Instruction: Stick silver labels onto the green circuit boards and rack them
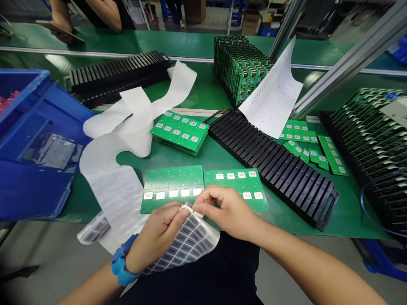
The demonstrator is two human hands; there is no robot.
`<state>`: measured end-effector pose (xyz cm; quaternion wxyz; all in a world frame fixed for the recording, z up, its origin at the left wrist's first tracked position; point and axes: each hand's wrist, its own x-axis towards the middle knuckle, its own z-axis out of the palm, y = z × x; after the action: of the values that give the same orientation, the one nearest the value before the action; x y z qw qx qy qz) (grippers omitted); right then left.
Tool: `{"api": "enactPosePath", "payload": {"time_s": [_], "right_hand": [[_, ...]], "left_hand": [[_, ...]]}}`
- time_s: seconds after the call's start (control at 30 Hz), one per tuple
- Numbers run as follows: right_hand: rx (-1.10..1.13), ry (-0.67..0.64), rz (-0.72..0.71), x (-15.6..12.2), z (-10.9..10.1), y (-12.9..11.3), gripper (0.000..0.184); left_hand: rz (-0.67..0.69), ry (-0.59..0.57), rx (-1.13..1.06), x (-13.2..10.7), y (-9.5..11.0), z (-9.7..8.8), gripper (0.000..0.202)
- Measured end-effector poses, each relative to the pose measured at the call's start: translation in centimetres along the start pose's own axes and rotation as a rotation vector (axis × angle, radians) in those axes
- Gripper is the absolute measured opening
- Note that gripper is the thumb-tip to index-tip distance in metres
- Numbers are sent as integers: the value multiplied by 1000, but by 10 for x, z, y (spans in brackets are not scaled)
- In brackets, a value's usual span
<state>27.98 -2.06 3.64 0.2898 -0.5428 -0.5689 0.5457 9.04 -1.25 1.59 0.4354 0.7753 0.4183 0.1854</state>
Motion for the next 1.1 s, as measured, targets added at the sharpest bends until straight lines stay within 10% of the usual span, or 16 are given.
{"api": "enactPosePath", "payload": {"time_s": [0.27, 0.5, 0.9, 1.1], "right_hand": [[-43, -71, 78, 23, -31, -9, 21], [-546, -181, 141, 59, -60, -2, 18], [-619, -87, 207, 62, -45, 4, 17], [-871, 74, 9, 56, -40, 4, 10]], "left_hand": [[-5, -8, -83, -2, 4, -6, 28], [183, -186, 101, -4, 2, -4, 26], [233, -248, 229, -3, 2, -1, 23], [238, -248, 244, -3, 1, 1, 22]]}}
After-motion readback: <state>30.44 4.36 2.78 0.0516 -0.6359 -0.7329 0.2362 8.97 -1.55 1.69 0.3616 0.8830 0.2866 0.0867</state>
